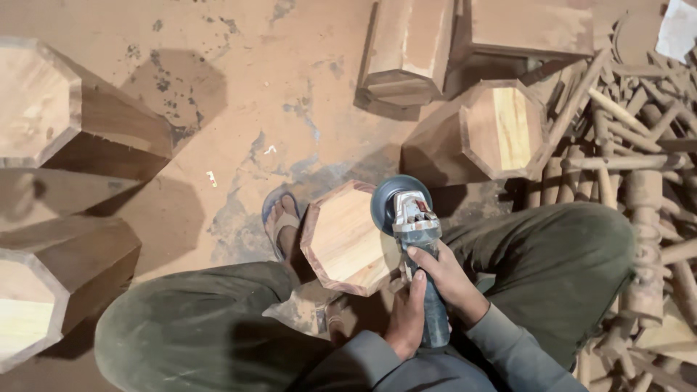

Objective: The person sits on the floor and uses an angle grinder with a sanding disc to smooth the top surface of a hexagonal wooden block. They hold the block steady with one hand and move the tool across the surface, then briefly set the block aside before resuming sanding.

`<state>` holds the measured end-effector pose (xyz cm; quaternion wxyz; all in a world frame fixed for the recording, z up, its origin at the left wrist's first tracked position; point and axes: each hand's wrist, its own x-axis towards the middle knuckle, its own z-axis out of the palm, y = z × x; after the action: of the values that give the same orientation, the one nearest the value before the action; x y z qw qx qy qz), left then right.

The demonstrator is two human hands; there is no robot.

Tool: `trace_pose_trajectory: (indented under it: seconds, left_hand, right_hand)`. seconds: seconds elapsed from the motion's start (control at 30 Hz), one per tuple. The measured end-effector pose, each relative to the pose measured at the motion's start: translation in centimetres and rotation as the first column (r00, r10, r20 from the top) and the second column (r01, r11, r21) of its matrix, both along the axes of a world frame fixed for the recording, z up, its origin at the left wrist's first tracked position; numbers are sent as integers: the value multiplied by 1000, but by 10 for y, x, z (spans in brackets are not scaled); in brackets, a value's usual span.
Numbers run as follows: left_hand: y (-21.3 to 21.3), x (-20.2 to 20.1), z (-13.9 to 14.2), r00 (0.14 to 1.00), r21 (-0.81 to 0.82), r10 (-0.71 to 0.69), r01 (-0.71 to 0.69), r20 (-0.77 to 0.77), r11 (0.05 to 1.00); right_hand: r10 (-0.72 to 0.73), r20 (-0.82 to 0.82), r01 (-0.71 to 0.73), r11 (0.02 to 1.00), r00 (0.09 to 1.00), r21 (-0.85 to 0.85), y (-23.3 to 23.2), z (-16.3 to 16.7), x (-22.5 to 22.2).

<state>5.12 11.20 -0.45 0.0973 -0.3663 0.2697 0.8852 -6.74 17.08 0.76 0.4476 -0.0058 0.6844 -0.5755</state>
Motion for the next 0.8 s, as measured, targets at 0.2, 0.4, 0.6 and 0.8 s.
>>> trace_pose_trajectory:
  seconds: [0.2,0.4,0.6,0.8]
  left_hand:
    - [8,13,2,989,0,-149,149,-19,989]
    - [9,14,10,937,-264,-345,319,-59,910]
    - [-53,18,18,618,-940,-751,-55,233,-337]
    - [-67,-27,23,762,-694,-554,-197,335,-692]
  right_hand:
    - [-174,48,175,985,984,1,28,-5,18]
    - [-366,-83,358,929,927,-98,56,23,32]
    - [-443,-182,402,888,878,-226,94,88,38]
    - [-412,-57,368,860,909,-352,105,108,33]
